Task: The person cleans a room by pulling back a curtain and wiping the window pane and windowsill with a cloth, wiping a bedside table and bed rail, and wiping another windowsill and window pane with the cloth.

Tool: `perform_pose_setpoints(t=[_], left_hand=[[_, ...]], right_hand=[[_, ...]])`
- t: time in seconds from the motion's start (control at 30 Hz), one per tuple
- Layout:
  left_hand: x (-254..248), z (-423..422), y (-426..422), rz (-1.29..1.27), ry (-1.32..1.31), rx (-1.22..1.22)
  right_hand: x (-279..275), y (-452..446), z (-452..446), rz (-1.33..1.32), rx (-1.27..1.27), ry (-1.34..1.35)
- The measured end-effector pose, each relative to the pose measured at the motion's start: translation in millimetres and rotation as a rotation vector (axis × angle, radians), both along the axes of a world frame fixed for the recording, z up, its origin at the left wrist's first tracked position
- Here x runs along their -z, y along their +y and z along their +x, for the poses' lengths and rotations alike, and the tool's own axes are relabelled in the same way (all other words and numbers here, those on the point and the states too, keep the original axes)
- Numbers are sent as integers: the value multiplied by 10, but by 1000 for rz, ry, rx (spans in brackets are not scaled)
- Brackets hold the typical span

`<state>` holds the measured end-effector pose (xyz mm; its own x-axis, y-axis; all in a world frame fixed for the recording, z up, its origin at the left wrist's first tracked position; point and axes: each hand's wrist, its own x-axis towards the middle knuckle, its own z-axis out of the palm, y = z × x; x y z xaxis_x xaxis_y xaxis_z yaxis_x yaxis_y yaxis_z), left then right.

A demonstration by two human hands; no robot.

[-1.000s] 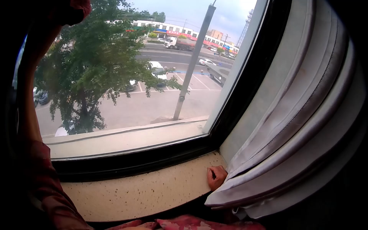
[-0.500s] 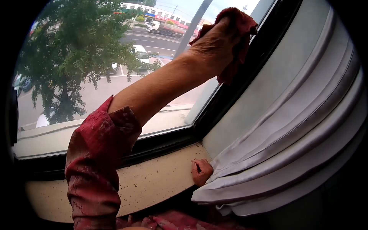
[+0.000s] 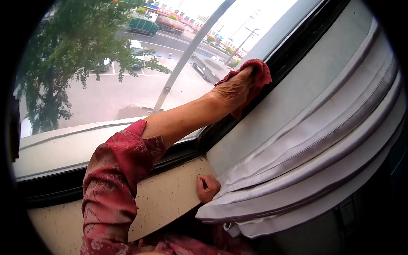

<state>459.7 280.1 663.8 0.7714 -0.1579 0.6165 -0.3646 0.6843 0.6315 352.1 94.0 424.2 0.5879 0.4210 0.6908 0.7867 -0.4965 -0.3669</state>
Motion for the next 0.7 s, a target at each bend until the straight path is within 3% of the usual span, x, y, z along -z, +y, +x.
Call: perform_pose_setpoints(t=[0.1,0.3,0.33,0.37,0.43,0.57,0.63,0.7], left_hand=[[-16,-216,33,155,127,-160],[252,504,271,1085,-1134,-2103],[141,16,428,1476,-1223,-2248],[-41,-606,486,1618,-1233,-2173],[-179,-966,622,1813,-1218,-2090],[-592,-1431,927,1608,-1340,-2082],[-973,-1821,1012,1570,-1316,-1945],[-1231,-2022,1183,1546,-1255,-2260]], right_hand=[[-4,-10,-13,7,-1,33],[111,-29,81,54,-13,-17],[97,-18,70,66,-22,-3],[101,-20,67,88,-46,14],[119,1,83,60,-18,-43],[129,19,127,28,-57,-102],[111,18,123,6,-73,-65],[84,19,116,11,-91,-88]])
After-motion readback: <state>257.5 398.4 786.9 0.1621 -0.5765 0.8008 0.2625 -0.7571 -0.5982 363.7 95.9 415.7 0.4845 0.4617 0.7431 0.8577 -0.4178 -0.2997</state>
